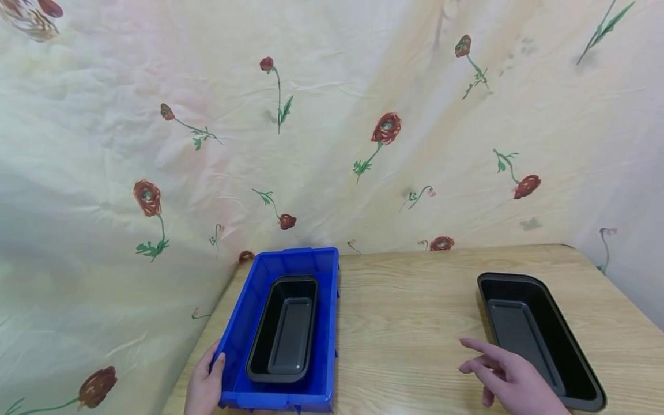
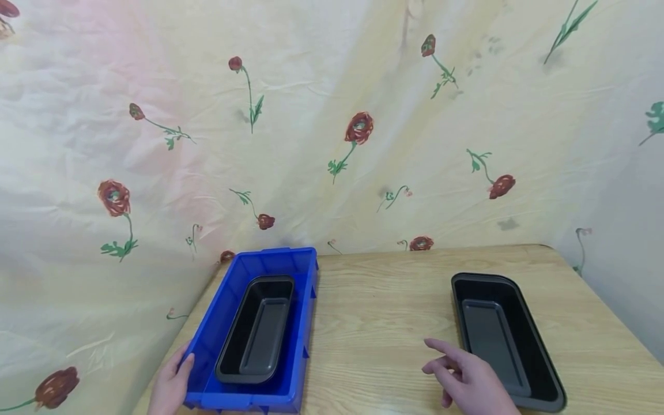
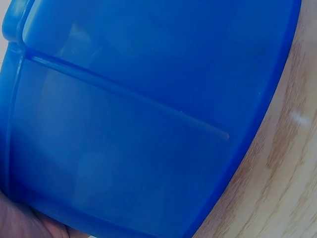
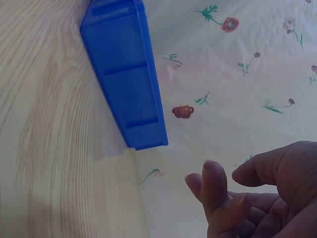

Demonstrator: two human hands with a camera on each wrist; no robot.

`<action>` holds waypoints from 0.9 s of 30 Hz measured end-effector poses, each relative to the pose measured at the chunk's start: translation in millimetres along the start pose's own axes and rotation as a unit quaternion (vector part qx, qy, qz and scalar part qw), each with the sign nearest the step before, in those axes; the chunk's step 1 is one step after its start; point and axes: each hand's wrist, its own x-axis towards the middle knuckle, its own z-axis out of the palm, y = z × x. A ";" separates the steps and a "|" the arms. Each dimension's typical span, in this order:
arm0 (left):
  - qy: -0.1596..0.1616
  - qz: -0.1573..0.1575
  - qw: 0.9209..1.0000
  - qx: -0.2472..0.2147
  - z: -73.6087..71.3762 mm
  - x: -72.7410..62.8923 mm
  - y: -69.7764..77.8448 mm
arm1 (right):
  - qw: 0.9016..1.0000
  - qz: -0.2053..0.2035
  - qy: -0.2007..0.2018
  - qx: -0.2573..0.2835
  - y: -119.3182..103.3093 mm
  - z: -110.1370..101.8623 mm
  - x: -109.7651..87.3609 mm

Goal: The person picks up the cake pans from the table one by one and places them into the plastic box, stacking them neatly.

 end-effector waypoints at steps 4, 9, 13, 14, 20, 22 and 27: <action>0.001 0.002 1.000 0.000 -0.4 0.2 -0.7 | 0.999 0.023 0.023 -0.018 5.9 -6.8 -3.6; 0.002 0.006 1.000 0.003 -1.2 0.0 -1.3 | 0.998 0.040 0.043 -0.039 13.6 -17.0 -6.9; 0.004 -0.001 1.000 -0.001 -1.9 -0.9 0.2 | 0.998 0.036 0.039 -0.044 19.6 -28.4 -10.3; 0.004 -0.002 1.000 -0.001 -2.2 -0.9 0.1 | 0.997 0.043 0.042 -0.047 21.0 -30.6 -10.5; 0.003 0.000 1.000 0.006 -3.6 0.0 -1.8 | 0.992 0.073 0.075 -0.076 29.2 -44.2 -15.5; 0.003 -0.001 1.000 0.005 -3.6 -0.3 -1.1 | 0.991 0.064 0.075 -0.092 32.5 -51.2 -18.7; 0.005 -0.002 1.000 0.002 -3.7 -1.3 0.5 | 0.983 0.085 0.077 -0.143 44.1 -66.1 -22.0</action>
